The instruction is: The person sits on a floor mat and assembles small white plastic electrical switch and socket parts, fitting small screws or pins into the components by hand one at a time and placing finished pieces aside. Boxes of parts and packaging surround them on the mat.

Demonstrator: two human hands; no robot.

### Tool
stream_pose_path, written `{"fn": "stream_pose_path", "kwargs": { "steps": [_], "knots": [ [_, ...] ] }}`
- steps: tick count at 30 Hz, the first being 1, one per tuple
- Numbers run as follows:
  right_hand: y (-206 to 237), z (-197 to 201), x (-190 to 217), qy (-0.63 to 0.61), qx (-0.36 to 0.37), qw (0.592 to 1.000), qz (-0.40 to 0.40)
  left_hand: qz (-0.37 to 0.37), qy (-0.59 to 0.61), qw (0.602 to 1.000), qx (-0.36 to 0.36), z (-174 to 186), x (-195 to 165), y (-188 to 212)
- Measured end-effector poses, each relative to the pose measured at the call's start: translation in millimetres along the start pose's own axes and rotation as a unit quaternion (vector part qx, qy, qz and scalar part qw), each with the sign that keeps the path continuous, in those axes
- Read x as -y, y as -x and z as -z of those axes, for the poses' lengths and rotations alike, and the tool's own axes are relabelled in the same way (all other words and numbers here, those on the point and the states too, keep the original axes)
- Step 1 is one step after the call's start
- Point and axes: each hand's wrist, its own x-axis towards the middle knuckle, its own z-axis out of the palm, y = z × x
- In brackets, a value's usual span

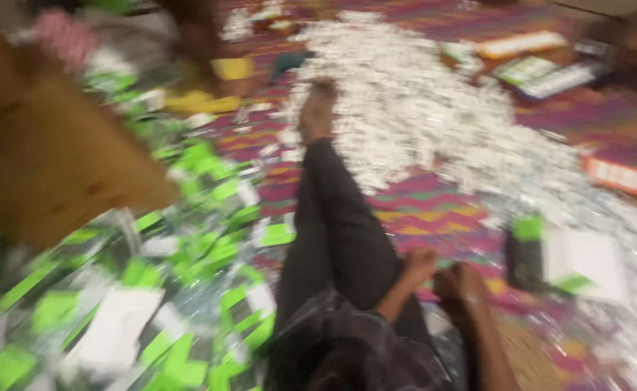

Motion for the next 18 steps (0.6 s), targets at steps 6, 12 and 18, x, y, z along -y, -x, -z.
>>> {"fn": "stream_pose_path", "kwargs": {
  "steps": [6, 12, 18],
  "knots": [
    [-6.1, 9.8, -0.9, 0.153, -0.038, 0.985, 0.067, 0.104, -0.096, 0.989, 0.049, -10.8, 20.6, -1.1],
    [-13.3, 9.4, 12.3, -0.103, -0.026, 0.972, 0.209, 0.149, -0.147, 0.978, 0.026, -9.5, 13.4, -3.5],
    [-16.0, -4.1, 32.8, 0.001, -0.088, 0.964, 0.25, 0.159, 0.0, 0.987, 0.004, 2.2, -8.1, 1.7]
  ]
}}
